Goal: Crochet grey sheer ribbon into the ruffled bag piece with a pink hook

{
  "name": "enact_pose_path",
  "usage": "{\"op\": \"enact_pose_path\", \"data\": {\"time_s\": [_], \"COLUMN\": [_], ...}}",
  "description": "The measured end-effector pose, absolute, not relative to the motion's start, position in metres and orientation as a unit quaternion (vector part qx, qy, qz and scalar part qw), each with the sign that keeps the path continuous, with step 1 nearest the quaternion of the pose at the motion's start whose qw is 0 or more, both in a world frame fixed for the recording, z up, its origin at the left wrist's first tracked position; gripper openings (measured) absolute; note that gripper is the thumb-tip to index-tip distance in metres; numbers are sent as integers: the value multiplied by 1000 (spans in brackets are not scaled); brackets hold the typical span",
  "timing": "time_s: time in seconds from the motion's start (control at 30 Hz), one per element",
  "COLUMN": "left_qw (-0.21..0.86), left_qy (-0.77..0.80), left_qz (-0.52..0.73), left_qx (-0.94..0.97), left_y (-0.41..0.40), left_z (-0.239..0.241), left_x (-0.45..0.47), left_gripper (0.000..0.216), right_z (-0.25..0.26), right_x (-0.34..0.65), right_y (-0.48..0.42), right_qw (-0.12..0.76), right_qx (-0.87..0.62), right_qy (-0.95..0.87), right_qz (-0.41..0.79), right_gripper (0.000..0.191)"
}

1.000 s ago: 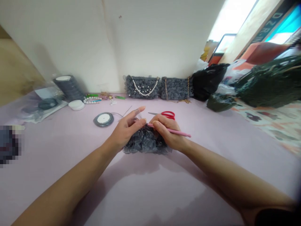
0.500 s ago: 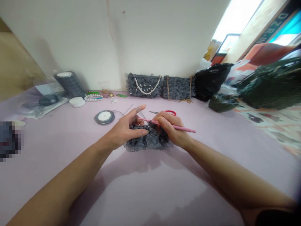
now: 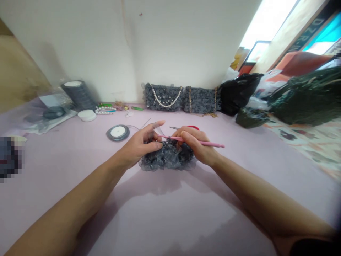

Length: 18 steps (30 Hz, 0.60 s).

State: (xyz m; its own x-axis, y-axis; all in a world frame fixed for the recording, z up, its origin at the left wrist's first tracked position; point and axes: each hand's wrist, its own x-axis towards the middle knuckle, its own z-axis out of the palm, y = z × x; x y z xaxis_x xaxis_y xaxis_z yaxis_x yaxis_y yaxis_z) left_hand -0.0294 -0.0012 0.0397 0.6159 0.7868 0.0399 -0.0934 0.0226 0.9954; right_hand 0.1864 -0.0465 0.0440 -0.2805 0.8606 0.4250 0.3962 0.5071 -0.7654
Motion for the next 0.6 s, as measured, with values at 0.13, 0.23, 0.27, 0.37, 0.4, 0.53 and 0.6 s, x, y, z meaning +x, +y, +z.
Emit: {"op": "enact_pose_path", "data": {"time_s": [0.13,0.23,0.27,0.37,0.4,0.53,0.6], "left_qw": [636,621,614,587,575,505,458], "left_qy": [294,296,297,299,299,311,320], "left_qz": [344,344,346,355,359,379,390], "left_qx": [625,639,644,664,672,710,732], "left_y": [2,4,4,4,4,-1,-4], "left_z": [39,38,38,37,37,42,45], "left_x": [-31,-33,-33,-33,-33,-32,-31], "left_gripper": [75,73,73,72,71,68,66], "right_z": [49,54,56,59,61,63,63], "right_x": [193,197,198,199,198,194,191], "right_y": [-46,-47,-47,-49,-49,-53,-55], "right_qw": [400,363,352,330,329,333,336], "right_qx": [-397,-387,-388,-390,-390,-381,-373], "right_qy": [-766,-791,-799,-819,-824,-843,-852], "right_qz": [308,305,295,259,247,184,147], "right_gripper": [33,30,30,31,31,29,28]}}
